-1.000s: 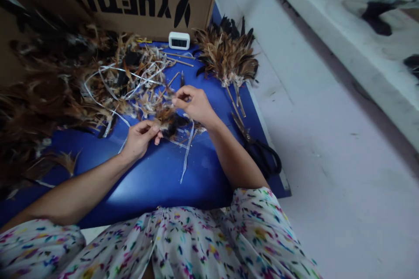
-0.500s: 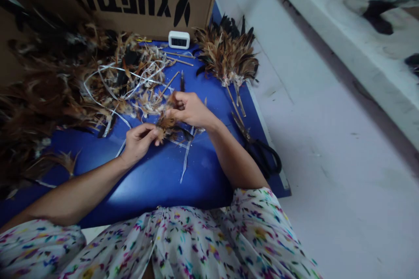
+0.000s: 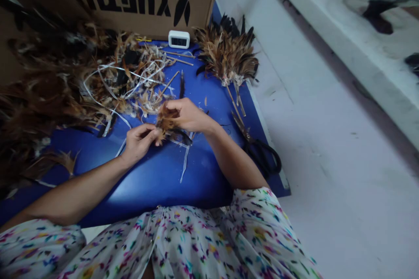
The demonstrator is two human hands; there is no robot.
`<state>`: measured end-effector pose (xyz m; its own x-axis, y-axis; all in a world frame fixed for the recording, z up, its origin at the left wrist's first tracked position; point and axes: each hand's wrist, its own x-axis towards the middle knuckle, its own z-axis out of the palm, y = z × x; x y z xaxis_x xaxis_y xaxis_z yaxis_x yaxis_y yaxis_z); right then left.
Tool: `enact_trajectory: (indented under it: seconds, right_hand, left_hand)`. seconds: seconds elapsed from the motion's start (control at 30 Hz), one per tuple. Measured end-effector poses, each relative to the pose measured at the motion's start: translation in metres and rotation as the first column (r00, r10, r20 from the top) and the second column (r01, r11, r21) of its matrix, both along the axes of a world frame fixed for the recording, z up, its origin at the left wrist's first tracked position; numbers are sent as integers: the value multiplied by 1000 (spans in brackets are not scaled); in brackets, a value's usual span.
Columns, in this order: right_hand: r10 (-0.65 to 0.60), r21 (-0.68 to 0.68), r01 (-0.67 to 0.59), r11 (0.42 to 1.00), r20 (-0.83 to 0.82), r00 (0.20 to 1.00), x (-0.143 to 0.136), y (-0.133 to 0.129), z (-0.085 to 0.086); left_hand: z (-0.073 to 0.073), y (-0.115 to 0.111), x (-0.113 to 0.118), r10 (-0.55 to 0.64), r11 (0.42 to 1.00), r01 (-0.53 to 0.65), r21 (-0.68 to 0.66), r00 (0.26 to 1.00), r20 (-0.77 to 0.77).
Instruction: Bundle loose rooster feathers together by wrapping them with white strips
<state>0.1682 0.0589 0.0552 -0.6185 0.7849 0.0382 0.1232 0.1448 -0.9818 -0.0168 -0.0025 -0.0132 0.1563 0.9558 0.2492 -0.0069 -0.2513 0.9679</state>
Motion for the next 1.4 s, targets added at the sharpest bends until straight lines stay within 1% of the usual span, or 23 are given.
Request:
enact_trajectory:
  seconds: [0.1,0.33,0.5,0.87,1.03,1.4]
  right_hand:
    - [-4,12,4,1000,1,1000,-1,0,0]
    - [17,103,-20,994,37,999,0,2,-1]
    - [35,81,-38,996,40,999,1,1,0]
    - [38,67,-42,997,55,998,1,1,-1]
    - [42,86,-47,995,58,997,0,1,-1]
    - [50,31,-52,998,46,998,0,1,0]
  left_hand:
    - [2,0,0,7,1000,-7,-15,1000,10]
    - [4,0,1,13,999,-12,-45,1000,17]
    - [4,0,1,24,996,-22,-81,999,28]
    - [2,1,1,20,996,-17,-88,999,28]
    - [2,1,1,24,994,-20,-111,999,38]
    - [0,1,1,11,996,-5,-86,997,75]
